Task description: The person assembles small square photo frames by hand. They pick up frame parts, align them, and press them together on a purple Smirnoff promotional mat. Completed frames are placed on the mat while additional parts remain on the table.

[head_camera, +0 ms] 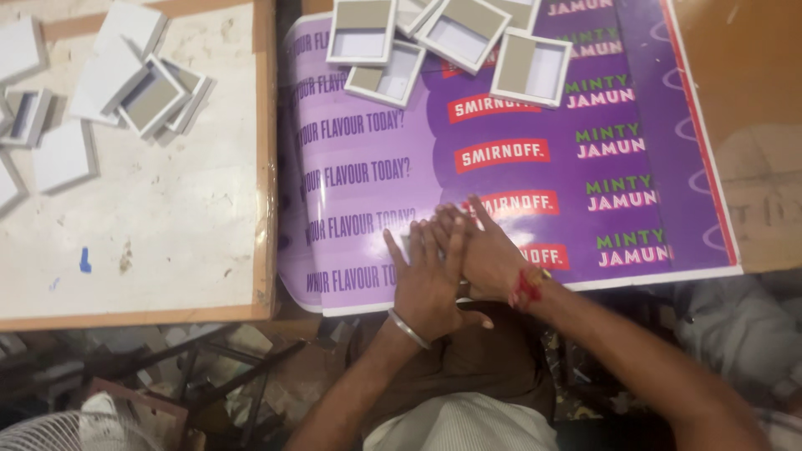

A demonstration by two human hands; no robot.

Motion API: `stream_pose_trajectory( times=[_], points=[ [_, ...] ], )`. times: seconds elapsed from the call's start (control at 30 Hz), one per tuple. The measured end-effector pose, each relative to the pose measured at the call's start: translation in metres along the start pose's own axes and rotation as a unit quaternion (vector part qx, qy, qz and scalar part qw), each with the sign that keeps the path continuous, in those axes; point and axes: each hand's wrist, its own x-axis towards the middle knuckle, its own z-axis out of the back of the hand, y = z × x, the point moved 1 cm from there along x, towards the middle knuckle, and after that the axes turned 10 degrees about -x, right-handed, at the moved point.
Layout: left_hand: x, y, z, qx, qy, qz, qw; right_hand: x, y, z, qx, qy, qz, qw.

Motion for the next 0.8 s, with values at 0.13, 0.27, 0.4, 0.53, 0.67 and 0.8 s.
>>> stream_pose_trajectory(
  times=[0.13,0.27,0.4,0.53,0.67,0.8],
  points=[
    [0.002,0.002,-0.005,-0.021,-0.039,-0.035,0.998,-0.011,0.01,-0.017,-0.02,-0.058,-0.081,0.995],
    [0.003,0.006,-0.005,-0.029,-0.029,-0.005,0.999,-0.009,0.019,-0.023,0.002,0.001,-0.084,0.996],
    [0.002,0.002,-0.001,-0.05,-0.049,0.024,0.997,-0.009,0.02,-0.015,-0.002,-0.03,-0.094,0.995],
    [0.001,0.003,-0.003,-0.065,-0.044,0.041,0.996,-0.007,0.022,-0.014,-0.054,0.024,-0.063,0.996],
    [-0.007,0.01,-0.011,-0.068,-0.048,0.039,0.996,-0.007,0.028,-0.009,-0.015,0.004,-0.086,0.996],
    [-0.035,0.007,-0.03,-0.024,-0.234,-0.013,0.972,-0.018,0.021,0.002,0.009,-0.134,-0.121,0.984]
  ],
)
